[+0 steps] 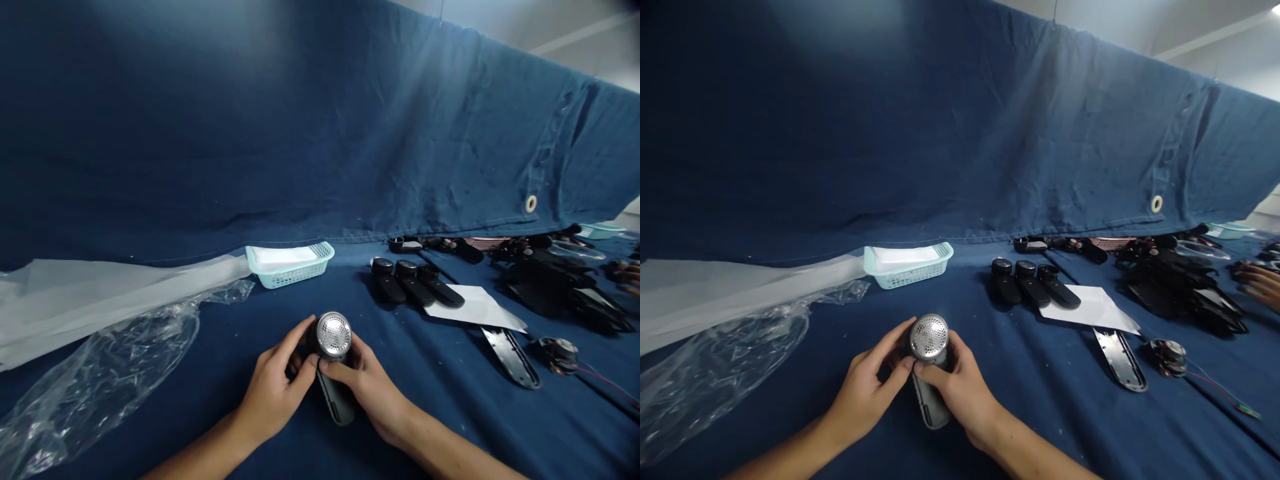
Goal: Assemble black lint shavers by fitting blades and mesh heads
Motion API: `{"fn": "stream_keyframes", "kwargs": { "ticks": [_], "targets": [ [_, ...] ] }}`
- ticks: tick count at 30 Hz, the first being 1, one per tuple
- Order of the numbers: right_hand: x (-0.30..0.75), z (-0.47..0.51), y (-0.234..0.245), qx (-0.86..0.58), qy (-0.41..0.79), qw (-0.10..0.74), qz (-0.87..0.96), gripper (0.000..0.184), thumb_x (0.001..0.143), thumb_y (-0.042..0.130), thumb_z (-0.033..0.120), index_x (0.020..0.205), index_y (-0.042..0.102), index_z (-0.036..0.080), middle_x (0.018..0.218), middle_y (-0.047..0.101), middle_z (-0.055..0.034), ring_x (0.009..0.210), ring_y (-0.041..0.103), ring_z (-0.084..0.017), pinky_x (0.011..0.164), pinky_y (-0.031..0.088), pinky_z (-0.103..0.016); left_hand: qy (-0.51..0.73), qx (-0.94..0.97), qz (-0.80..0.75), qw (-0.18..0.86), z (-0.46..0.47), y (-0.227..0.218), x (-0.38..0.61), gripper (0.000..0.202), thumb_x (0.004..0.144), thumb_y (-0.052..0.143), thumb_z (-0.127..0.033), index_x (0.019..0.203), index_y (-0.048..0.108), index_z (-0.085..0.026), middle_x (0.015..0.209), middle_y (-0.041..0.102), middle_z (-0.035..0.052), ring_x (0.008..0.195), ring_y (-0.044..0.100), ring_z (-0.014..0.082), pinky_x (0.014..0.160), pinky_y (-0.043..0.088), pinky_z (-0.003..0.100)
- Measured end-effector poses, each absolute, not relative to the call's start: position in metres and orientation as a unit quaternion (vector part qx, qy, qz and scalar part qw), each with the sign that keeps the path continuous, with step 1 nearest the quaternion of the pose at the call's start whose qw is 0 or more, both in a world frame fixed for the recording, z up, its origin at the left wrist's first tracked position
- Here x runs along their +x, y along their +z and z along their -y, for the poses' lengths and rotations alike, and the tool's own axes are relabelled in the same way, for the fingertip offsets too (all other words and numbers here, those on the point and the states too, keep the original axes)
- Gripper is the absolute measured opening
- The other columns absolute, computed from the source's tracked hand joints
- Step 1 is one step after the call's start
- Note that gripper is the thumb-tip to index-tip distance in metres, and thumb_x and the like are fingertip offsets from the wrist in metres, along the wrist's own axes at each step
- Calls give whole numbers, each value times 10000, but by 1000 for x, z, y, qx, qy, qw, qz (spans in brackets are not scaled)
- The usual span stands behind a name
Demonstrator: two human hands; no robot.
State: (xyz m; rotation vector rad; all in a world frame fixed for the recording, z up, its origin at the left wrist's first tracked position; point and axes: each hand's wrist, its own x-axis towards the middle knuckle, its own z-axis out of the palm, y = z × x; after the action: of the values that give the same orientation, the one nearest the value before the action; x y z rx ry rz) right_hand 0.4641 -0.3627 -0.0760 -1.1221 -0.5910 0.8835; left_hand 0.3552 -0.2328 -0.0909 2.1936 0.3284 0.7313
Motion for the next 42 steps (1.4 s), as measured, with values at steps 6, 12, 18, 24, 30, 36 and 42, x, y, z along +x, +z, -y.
{"fn": "stream_keyframes", "kwargs": {
  "ticks": [6, 12, 18, 24, 30, 36, 42],
  "targets": [
    [461, 363, -77, -516, 379, 717, 275, 382, 741, 759, 233, 1103, 636, 233, 1057, 675, -17, 1052, 581, -243, 938, 436, -350, 291, 858, -128, 403, 234, -89, 354, 487, 899, 541, -306, 1375, 469, -233, 1019, 690, 41, 662, 605, 145, 663, 508, 262],
    [465, 365, -77, -522, 395, 710, 259, 320, 746, 703, 188, 1061, 668, 231, 978, 695, -6, 999, 595, -242, 900, 425, -339, 253, 834, -158, 464, 232, -88, 357, 474, 910, 533, -375, 1359, 490, -226, 686, 629, -22, 585, 583, 147, 622, 493, 262],
    [478, 362, -83, -502, 445, 718, 187, 249, 722, 631, 199, 963, 689, 183, 871, 704, -29, 844, 613, -220, 775, 446, -314, 223, 794, -164, 542, 229, -89, 364, 490, 917, 515, -380, 1381, 473, -225, 723, 655, -10, 563, 567, 142, 576, 484, 254],
    [487, 360, -90, -494, 473, 708, 176, 188, 724, 576, 221, 883, 661, 170, 796, 695, -30, 735, 623, -186, 696, 457, -291, 207, 742, -163, 616, 224, -96, 369, 528, 918, 515, -444, 1380, 470, -191, 650, 626, -21, 544, 564, 141, 540, 461, 242],
    [488, 361, -82, -483, 518, 678, 196, 188, 755, 514, 250, 838, 649, 147, 744, 684, -54, 657, 632, -188, 656, 470, -306, 200, 720, -161, 645, 220, -93, 370, 512, 899, 540, -447, 1319, 537, -154, 657, 614, -10, 532, 548, 136, 502, 430, 233],
    [491, 360, -88, -483, 523, 678, 181, 196, 703, 549, 240, 875, 612, 171, 738, 640, -15, 632, 592, -165, 662, 468, -305, 195, 710, -157, 658, 221, -91, 371, 516, 881, 564, -459, 1297, 559, -153, 748, 635, 9, 567, 533, 131, 525, 451, 237],
    [493, 359, -90, -467, 531, 684, 177, 177, 669, 546, 209, 839, 586, 178, 693, 611, 5, 603, 565, -151, 643, 457, -289, 195, 708, -166, 659, 220, -95, 370, 560, 873, 576, -474, 1320, 535, -139, 743, 633, 14, 566, 527, 132, 527, 434, 240]
  ]
}}
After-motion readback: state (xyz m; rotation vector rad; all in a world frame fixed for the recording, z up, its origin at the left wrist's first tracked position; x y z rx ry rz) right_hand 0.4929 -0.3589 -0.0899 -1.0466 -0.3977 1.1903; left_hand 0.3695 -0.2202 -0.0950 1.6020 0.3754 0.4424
